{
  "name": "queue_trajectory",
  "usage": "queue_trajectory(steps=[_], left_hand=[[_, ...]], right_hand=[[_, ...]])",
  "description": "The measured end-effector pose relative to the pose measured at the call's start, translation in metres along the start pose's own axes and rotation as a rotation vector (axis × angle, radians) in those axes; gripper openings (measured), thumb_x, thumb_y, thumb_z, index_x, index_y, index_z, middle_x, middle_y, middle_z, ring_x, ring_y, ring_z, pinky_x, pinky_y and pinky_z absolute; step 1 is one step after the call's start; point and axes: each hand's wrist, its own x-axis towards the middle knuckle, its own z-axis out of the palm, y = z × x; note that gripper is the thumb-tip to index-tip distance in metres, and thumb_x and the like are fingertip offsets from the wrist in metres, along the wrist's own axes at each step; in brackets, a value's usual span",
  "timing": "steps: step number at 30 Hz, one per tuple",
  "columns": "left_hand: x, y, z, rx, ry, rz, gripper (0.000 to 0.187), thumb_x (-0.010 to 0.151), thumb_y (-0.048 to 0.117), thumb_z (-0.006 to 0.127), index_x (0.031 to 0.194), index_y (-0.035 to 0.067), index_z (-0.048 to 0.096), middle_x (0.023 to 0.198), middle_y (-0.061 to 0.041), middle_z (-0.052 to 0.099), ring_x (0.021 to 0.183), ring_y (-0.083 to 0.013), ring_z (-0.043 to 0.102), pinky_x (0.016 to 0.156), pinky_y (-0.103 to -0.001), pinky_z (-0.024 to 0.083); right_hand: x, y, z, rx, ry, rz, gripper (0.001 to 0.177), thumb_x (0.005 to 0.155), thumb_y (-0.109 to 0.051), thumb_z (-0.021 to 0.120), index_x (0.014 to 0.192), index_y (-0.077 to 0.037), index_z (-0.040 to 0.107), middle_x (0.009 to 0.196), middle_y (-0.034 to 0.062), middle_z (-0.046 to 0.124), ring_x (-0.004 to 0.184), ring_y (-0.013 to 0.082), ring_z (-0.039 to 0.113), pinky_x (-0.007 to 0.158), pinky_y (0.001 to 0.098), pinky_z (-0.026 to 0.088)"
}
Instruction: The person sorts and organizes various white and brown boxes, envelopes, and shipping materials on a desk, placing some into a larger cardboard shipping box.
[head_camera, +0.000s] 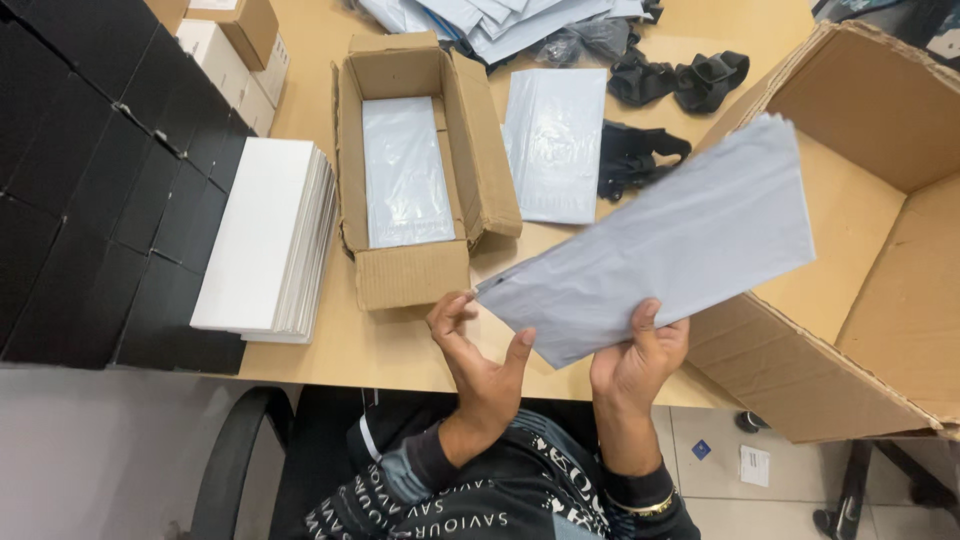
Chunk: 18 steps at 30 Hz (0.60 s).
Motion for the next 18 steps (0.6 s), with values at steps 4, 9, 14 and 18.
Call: queue_trajectory(steps=[4, 9, 14, 18], left_hand=[[-0.015, -0.022, 0.0, -0.404, -0.148, -0.322, 0.075, 0.095, 0.032, 0.074, 0.147, -0.003, 0.032, 0.141, -0.017, 0.046, 0.13, -0.0234, 0.045, 0.105, -0.039, 0.044], [-0.001, -0.04, 0.006, -0.91, -0.018, -0.519, 0.048, 0.104, 0.029, 0.063, 0.138, -0.004, 0.051, 0.133, -0.007, 0.064, 0.123, -0.0174, 0.057, 0.111, -0.037, 0.041], [0.02, -0.043, -0.012, -0.919, 0.08, -0.385, 0.041, 0.105, 0.023, 0.063, 0.137, -0.003, 0.056, 0.134, -0.008, 0.066, 0.125, -0.0167, 0.057, 0.114, -0.036, 0.04], [0.032, -0.045, -0.025, -0.851, 0.169, -0.311, 0.034, 0.105, 0.015, 0.065, 0.133, -0.005, 0.061, 0.131, -0.01, 0.067, 0.123, -0.0182, 0.059, 0.115, -0.035, 0.04]], right_hand=[[-0.01, 0.004, 0.0, 0.064, -0.001, 0.006, 0.048, 0.1, -0.021, 0.074, 0.135, 0.002, 0.049, 0.135, 0.0131, 0.061, 0.128, 0.0228, 0.058, 0.117, 0.042, 0.043], [-0.03, 0.022, 0.009, 0.06, -0.07, 0.021, 0.048, 0.101, -0.02, 0.074, 0.136, 0.0, 0.048, 0.136, 0.013, 0.061, 0.128, 0.023, 0.057, 0.117, 0.0431, 0.043], [-0.038, 0.026, 0.021, 0.119, -0.16, 0.162, 0.05, 0.099, -0.02, 0.074, 0.137, -0.002, 0.047, 0.136, 0.0113, 0.06, 0.127, 0.0238, 0.058, 0.112, 0.0476, 0.045], [-0.038, 0.037, 0.023, 0.129, -0.185, 0.286, 0.052, 0.097, -0.018, 0.072, 0.139, -0.003, 0.046, 0.137, 0.0101, 0.059, 0.128, 0.0239, 0.058, 0.112, 0.0476, 0.046]])
